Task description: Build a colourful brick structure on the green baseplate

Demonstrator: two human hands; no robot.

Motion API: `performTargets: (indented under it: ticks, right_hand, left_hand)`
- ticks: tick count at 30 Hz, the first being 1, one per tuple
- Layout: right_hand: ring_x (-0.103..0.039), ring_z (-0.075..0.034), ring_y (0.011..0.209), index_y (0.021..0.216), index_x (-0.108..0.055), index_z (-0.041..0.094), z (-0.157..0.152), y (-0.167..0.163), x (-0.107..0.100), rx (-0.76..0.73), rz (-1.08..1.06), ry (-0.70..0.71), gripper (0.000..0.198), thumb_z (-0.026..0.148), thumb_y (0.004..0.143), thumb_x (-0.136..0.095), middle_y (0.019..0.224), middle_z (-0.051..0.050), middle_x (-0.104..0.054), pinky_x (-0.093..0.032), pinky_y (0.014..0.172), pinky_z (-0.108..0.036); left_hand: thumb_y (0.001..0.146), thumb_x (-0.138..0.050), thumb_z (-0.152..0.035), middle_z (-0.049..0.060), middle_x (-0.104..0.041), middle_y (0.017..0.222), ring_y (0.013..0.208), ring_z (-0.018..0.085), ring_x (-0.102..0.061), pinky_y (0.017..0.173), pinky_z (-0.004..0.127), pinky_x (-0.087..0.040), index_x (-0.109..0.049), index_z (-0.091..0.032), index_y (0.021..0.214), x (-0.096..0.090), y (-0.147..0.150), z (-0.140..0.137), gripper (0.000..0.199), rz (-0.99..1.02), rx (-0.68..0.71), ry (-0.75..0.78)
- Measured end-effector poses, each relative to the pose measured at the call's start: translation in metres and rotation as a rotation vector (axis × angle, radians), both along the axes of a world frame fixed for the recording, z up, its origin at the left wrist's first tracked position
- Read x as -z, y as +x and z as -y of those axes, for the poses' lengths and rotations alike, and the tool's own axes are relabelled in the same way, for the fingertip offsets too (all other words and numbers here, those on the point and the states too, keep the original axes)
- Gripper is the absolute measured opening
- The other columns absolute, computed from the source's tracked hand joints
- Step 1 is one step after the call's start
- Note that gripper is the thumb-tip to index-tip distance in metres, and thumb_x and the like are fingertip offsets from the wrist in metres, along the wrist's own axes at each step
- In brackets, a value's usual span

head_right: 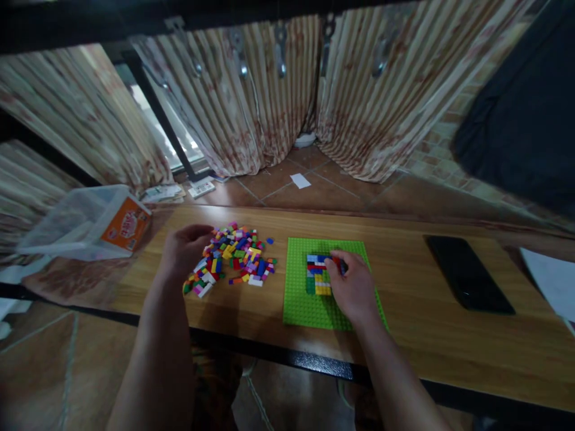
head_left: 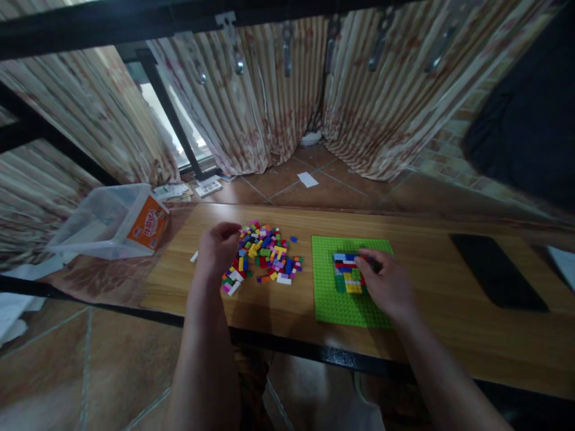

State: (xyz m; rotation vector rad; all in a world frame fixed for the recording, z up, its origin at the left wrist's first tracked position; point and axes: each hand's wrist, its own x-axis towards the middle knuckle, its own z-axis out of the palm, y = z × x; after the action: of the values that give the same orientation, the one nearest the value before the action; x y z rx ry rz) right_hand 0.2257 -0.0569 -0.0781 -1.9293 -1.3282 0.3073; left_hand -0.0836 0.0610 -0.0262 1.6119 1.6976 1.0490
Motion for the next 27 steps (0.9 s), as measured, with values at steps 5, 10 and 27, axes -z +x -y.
performTargets:
  ticks: [5,10,27]
  right_hand:
    - [-0.062,-0.028,0.099,0.098,-0.069,0.02,0.0,0.002,0.005,-0.009,0.021,-0.003,0.037,0.048,0.083,-0.051,0.103,-0.012,-0.068,-0.046,0.09,-0.046]
    - [-0.061,-0.028,0.099,0.095,-0.069,0.021,-0.001,-0.001,0.005,-0.014,0.052,0.02,0.034,0.047,0.083,-0.051,0.101,-0.011,-0.068,-0.046,0.091,-0.047]
    - [-0.062,-0.026,0.094,0.096,-0.069,0.02,0.0,-0.002,-0.002,-0.043,0.018,0.033,0.03,0.042,0.084,-0.052,0.098,-0.009,-0.067,-0.047,0.09,-0.045]
  left_hand:
    - [0.072,-0.056,-0.019,0.003,-0.071,0.072,0.067,0.015,-0.062,0.062,0.023,-0.047,-0.074,-0.014,0.084,-0.006,0.001,0.009,0.022,-0.193,0.187,-0.024]
    - [0.075,-0.054,-0.013,0.006,-0.073,0.087,0.079,0.018,-0.065,0.078,0.029,-0.05,-0.072,-0.017,0.093,-0.001,0.029,0.009,0.026,-0.365,0.226,0.066]
    - [0.087,-0.046,-0.02,0.012,-0.068,0.097,0.097,0.025,-0.058,0.09,0.037,-0.043,-0.068,-0.015,0.092,0.03,0.11,0.013,0.023,-0.873,0.356,0.204]
